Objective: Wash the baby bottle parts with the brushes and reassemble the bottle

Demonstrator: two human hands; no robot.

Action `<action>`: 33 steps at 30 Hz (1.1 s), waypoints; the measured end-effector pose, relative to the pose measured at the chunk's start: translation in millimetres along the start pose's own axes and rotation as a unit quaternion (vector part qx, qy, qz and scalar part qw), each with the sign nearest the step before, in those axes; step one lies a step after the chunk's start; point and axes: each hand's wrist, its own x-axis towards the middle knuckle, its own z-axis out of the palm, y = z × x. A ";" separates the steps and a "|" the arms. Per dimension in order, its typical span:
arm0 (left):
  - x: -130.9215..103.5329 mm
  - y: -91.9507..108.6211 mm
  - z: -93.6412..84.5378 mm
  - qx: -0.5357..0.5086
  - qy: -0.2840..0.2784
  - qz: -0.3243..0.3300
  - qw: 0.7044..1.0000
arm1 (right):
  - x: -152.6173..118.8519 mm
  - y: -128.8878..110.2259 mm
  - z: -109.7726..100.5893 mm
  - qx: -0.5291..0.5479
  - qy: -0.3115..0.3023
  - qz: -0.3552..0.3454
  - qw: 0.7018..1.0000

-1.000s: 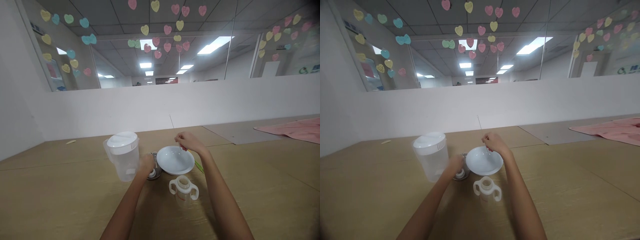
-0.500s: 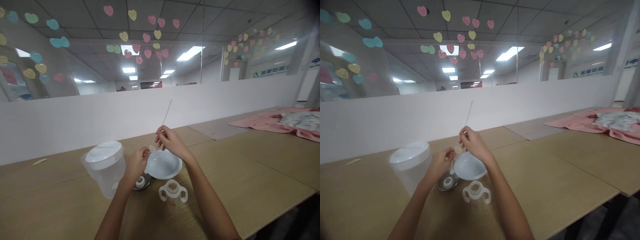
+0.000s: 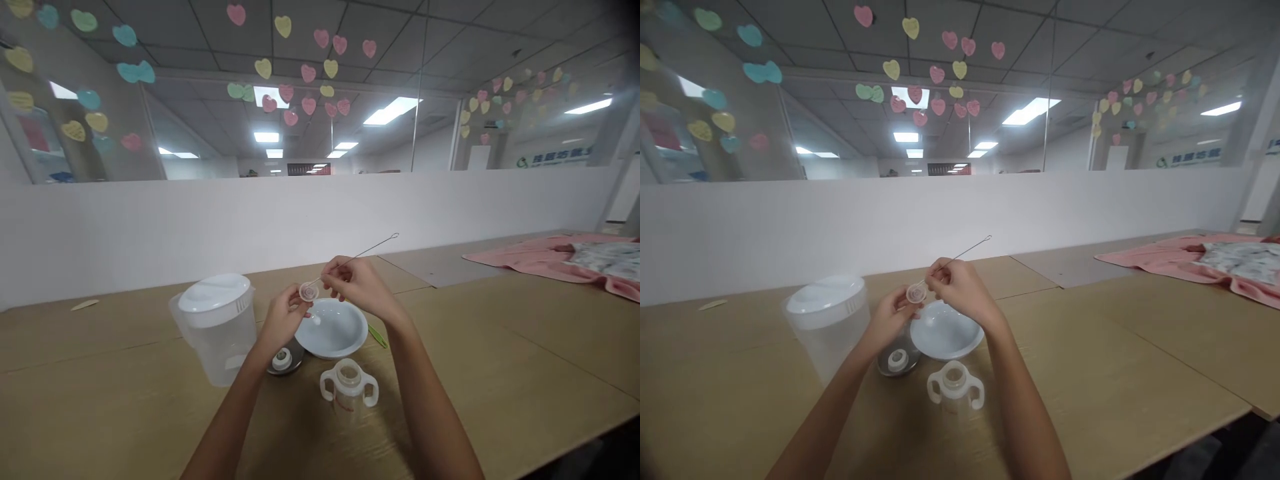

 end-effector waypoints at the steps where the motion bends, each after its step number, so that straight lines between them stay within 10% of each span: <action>1: -0.5 -0.4 0.2 0.003 0.000 0.007 1.000 | -0.9 -0.7 -0.3 -0.010 -0.007 0.001 1.000; 13: -1.8 -2.4 -4.4 0.147 0.011 0.068 0.987 | -1.6 -0.3 8.2 -0.180 0.009 -0.012 0.984; 33: -7.7 7.4 2.3 0.087 0.035 0.073 0.993 | -5.4 -2.3 14.4 -0.267 0.008 -0.023 0.963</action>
